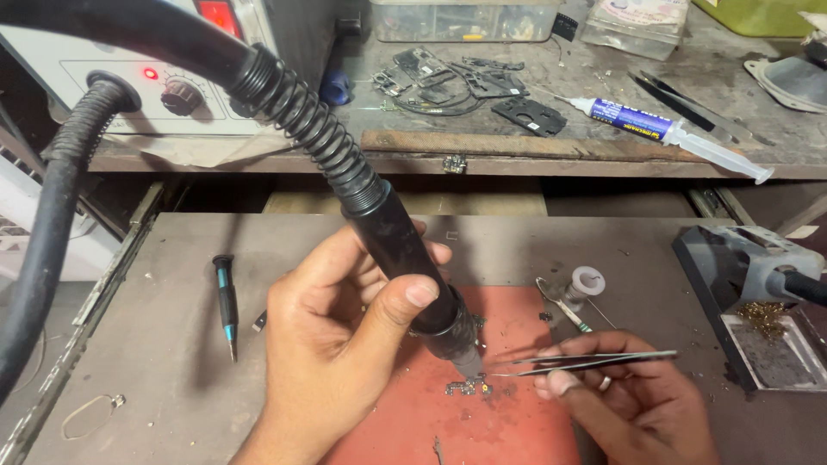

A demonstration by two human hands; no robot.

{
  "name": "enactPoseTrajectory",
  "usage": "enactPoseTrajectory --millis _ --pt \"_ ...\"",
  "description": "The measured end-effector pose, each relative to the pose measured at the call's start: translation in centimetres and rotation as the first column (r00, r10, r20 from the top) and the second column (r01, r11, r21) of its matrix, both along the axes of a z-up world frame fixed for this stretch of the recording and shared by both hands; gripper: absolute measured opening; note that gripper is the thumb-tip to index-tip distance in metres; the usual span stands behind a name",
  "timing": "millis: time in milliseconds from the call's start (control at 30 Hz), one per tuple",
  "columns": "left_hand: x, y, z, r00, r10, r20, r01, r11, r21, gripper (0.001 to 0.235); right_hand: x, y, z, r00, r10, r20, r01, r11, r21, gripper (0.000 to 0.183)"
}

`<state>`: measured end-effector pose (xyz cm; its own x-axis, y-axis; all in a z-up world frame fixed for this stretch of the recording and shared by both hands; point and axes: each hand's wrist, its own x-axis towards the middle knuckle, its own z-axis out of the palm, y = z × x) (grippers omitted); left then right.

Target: The person uses a soldering iron and tweezers to work on a small circuit board placed on a red mat. They apply flux paste from a syringe and use a hot air rework station to heat the components. The person repeatedly cleans the soldering iron tip on a sponge and adjusts the hot air gun settings.

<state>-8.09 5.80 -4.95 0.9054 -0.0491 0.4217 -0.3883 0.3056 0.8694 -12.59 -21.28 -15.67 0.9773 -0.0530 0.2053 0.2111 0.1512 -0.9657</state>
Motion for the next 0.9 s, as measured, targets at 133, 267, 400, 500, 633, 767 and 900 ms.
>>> enactPoseTrajectory --millis 133,267,400,500,633,767,900 --pt "-0.1 0.0 -0.2 1.000 0.006 0.018 -0.006 1.000 0.028 0.036 -0.1 -0.4 -0.6 0.990 -0.072 -0.120 0.068 0.997 -0.038 0.028" --pt "-0.2 0.1 -0.3 0.999 0.041 0.019 -0.042 0.998 0.051 0.038 -0.6 -0.2 -0.7 0.996 -0.034 -0.080 0.033 0.999 -0.016 0.027" --pt "-0.3 0.1 -0.3 0.998 0.055 0.020 -0.056 0.997 0.049 0.039 -0.5 0.0 0.1 0.983 -0.074 -0.166 0.064 0.996 -0.066 0.026" --pt "-0.3 0.0 -0.4 0.999 0.050 0.019 -0.051 0.998 0.039 0.040 -0.4 0.3 0.2 0.983 -0.090 -0.158 0.085 0.996 -0.035 0.024" --pt "-0.4 0.0 -0.4 0.999 0.046 0.023 -0.048 0.997 0.056 0.039 -0.9 0.7 -0.1 0.985 -0.126 -0.120 0.118 0.991 -0.070 0.026" --pt "-0.5 -0.1 -0.5 0.997 0.066 0.043 -0.069 0.995 0.066 0.040 -0.9 0.7 -0.2 0.978 -0.154 -0.141 0.138 0.983 -0.120 0.026" --pt "-0.4 0.1 -0.6 0.996 0.067 0.053 -0.072 0.994 0.082 0.038 -0.8 0.9 -0.1 0.979 -0.135 -0.155 0.124 0.989 -0.077 0.025"
